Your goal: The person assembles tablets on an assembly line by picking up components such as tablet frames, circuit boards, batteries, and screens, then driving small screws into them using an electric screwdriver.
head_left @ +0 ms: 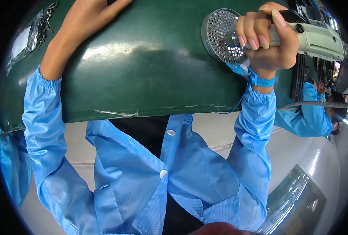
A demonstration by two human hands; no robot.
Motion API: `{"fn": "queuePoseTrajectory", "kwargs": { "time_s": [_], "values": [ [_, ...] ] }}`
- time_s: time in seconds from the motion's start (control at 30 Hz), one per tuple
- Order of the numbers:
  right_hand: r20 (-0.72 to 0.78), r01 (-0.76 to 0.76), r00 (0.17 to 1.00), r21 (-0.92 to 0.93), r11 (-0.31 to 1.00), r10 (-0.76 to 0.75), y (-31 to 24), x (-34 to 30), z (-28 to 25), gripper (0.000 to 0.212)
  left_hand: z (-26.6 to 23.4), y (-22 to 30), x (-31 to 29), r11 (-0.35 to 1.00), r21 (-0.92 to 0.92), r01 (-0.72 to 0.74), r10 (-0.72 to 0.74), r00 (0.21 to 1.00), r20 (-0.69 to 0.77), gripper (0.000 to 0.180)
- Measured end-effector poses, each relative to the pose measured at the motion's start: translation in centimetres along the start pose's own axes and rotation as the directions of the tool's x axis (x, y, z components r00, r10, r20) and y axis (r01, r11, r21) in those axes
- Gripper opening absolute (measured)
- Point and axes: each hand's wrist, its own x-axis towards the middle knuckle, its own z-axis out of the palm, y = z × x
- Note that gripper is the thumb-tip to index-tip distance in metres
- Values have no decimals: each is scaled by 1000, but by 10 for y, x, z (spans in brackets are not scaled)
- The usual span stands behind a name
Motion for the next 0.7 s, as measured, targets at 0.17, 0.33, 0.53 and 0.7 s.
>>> {"fn": "queuePoseTrajectory", "kwargs": {
  "time_s": [0.17, 0.33, 0.53, 0.7],
  "values": [
    [34, 12, 999, -20, 1000, -12, 5, 1, 0, 38, -2, 0, -3, 1000, 17, 13, -13, 1000, 17, 22],
    [-70, 329, 880, 804, 495, -470, 52, 23, 17, 26, 1, 0, 0, 1000, 12, 3, -3, 1000, 7, 22],
    [-294, -73, 955, -135, 988, 30, -6, -1, 48, 29, -3, 5, -3, 999, -8, 44, -44, 999, 18, 22],
    [-292, -58, 956, -153, 986, 11, -7, -1, 47, 30, 1, 3, 0, 998, -65, 20, -22, 999, -31, 21]
  ]
}}
